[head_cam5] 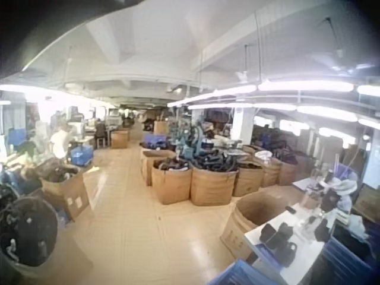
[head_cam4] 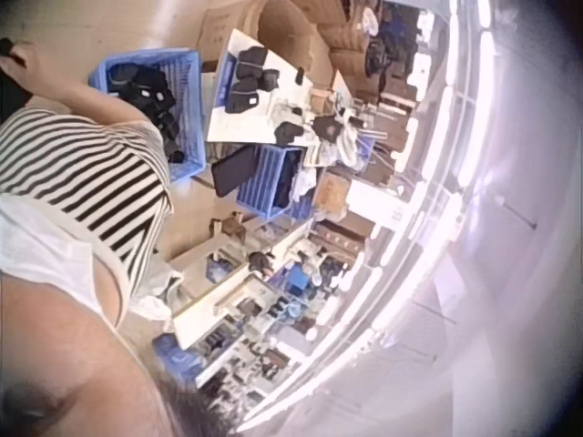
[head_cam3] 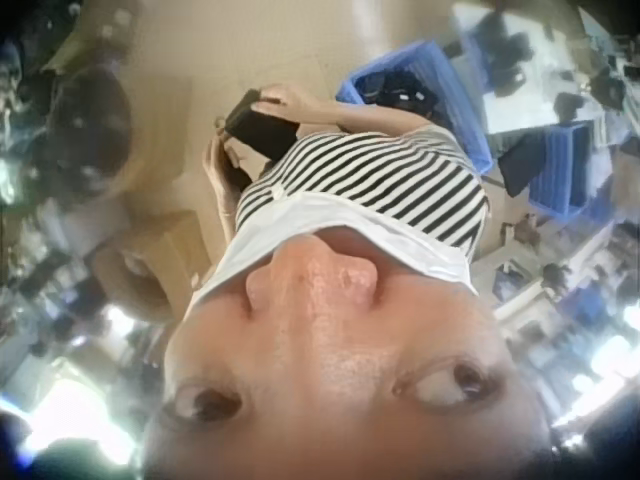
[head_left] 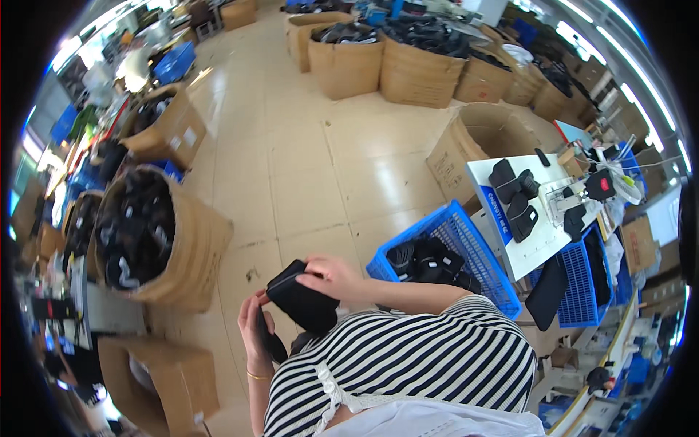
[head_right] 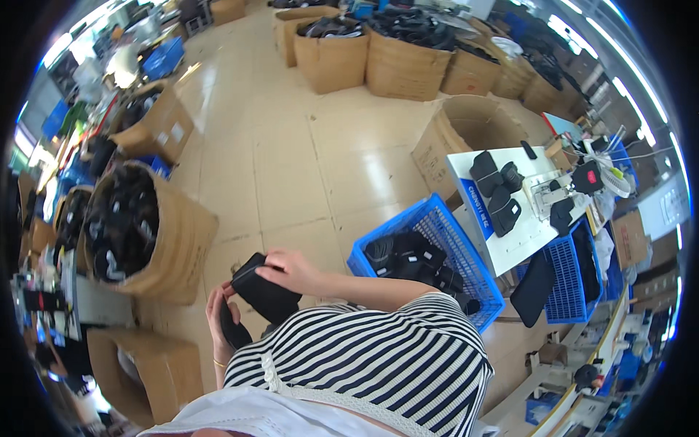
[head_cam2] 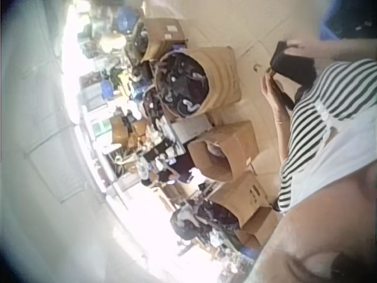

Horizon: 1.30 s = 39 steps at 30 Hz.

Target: The person stitches together various black shoe upper components using an industrial sewing machine.

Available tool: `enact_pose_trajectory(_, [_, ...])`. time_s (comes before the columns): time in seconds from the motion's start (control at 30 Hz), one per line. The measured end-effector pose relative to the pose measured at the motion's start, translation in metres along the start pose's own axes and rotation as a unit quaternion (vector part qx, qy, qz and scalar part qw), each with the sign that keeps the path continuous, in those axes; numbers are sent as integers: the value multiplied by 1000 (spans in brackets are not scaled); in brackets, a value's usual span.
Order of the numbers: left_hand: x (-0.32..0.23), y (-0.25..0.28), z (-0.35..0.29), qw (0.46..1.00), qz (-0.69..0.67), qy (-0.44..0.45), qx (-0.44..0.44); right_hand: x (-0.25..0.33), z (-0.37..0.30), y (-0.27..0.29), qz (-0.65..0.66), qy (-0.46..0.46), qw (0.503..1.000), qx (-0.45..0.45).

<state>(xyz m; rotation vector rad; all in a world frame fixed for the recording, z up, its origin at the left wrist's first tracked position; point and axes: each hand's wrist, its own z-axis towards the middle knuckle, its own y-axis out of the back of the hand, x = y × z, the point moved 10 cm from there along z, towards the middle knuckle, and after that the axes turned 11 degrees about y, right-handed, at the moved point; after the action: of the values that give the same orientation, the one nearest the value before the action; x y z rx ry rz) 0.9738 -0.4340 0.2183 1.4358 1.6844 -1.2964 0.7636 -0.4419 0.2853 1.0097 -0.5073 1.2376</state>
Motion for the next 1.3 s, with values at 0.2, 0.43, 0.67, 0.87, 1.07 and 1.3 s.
enact_pose_trajectory(0.2, [-38, 10, 161, 999, 27, 22, -39, -88, 131, -8, 24, -31, 999, 24])
enact_pose_trajectory(0.43, [-169, 16, 356, 980, 105, -144, -93, -212, 307, -16, -3, -36, 999, -25])
enact_pose_trajectory(0.67, [-257, -20, 580, 995, 73, -1, 68, -307, 471, 23, -38, -103, 988, -106])
enact_pose_trajectory(0.87, [-297, -70, 745, 977, 149, 17, 153, -407, 579, 79, -60, -107, 968, -218])
enact_pose_trajectory(1.07, [-370, -115, 911, 988, 100, -24, 118, -512, 735, 135, -97, -39, 983, -150])
enact_pose_trajectory(1.3, [-447, -116, 1085, 997, 6, -80, -8, -611, 916, 160, -115, 89, 988, -58])
